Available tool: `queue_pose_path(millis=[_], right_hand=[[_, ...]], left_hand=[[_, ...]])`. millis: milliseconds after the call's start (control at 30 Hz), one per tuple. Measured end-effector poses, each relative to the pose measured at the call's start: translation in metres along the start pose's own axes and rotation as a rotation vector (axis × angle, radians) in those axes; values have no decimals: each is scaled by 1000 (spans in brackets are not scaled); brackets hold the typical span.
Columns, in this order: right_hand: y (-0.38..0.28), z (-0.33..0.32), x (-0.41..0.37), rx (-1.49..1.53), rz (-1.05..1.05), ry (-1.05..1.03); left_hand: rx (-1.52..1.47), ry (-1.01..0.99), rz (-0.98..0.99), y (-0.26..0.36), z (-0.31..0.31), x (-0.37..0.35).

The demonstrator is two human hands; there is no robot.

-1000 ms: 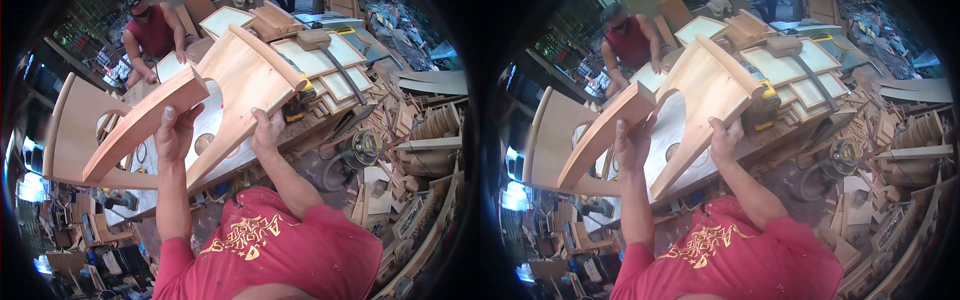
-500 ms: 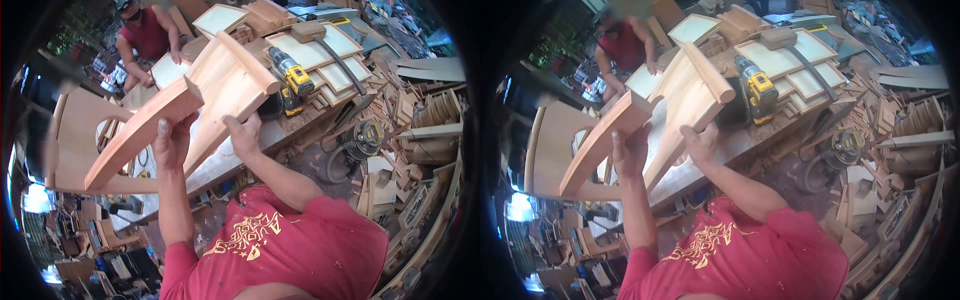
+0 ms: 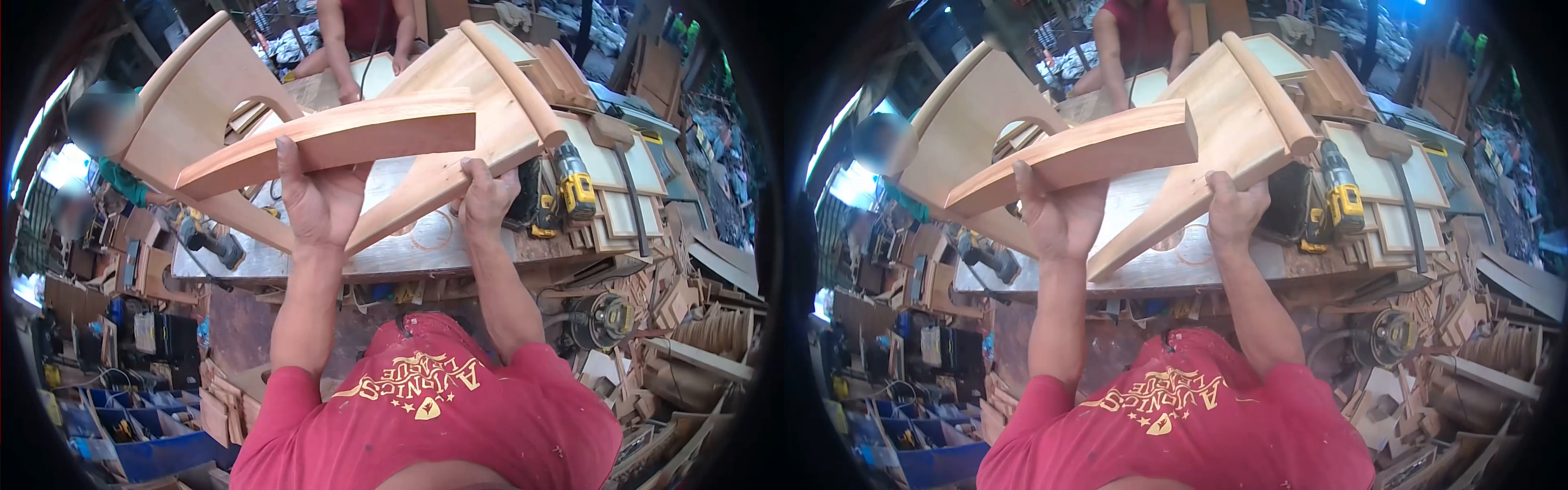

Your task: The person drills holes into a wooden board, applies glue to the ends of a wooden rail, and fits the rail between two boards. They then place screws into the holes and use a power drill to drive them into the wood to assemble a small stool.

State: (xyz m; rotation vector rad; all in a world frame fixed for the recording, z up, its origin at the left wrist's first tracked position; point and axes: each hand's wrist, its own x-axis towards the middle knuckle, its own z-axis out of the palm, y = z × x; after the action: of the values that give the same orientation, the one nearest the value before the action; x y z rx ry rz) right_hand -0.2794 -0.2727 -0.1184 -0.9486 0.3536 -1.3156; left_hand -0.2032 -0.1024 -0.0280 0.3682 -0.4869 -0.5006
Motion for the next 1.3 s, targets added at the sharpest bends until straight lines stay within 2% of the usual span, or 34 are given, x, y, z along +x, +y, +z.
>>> queue_pose_path(millis=[33, 167, 300, 500, 600, 633, 700, 767, 833, 1100, 1300], right_hand=[[-4, 4, 0, -36, 37, -24], [-8, 21, -4, -245, -123, -122], [-14, 33, -8, -214, -270, -231], [-17, 29, -4, -230, -217, -175], [-22, 23, -4, -178, -144, -249], [-29, 23, -5, -251, -147, -262], [-28, 28, -7, -239, -235, -269], [-32, 36, -4, -244, -350, -267], [-44, 35, 4, -278, -362, -250], [-84, 38, 20, -294, -519, -407], [-100, 43, 29, -388, -542, -567]], left_hand=[[34, 39, 1, 8, 2, -1], [51, 103, -3, 22, 0, 1], [28, 94, -17, 30, -1, 3], [60, 88, -25, 30, -1, 2], [91, 62, -55, 31, -11, 1], [110, 69, -55, 32, -12, 0], [115, 72, -41, 33, -12, 1], [96, 161, 63, 38, -14, 5], [99, 212, 180, 52, -17, 7], [150, 208, 157, 61, -16, 12], [185, 274, 96, 51, -8, 1]])
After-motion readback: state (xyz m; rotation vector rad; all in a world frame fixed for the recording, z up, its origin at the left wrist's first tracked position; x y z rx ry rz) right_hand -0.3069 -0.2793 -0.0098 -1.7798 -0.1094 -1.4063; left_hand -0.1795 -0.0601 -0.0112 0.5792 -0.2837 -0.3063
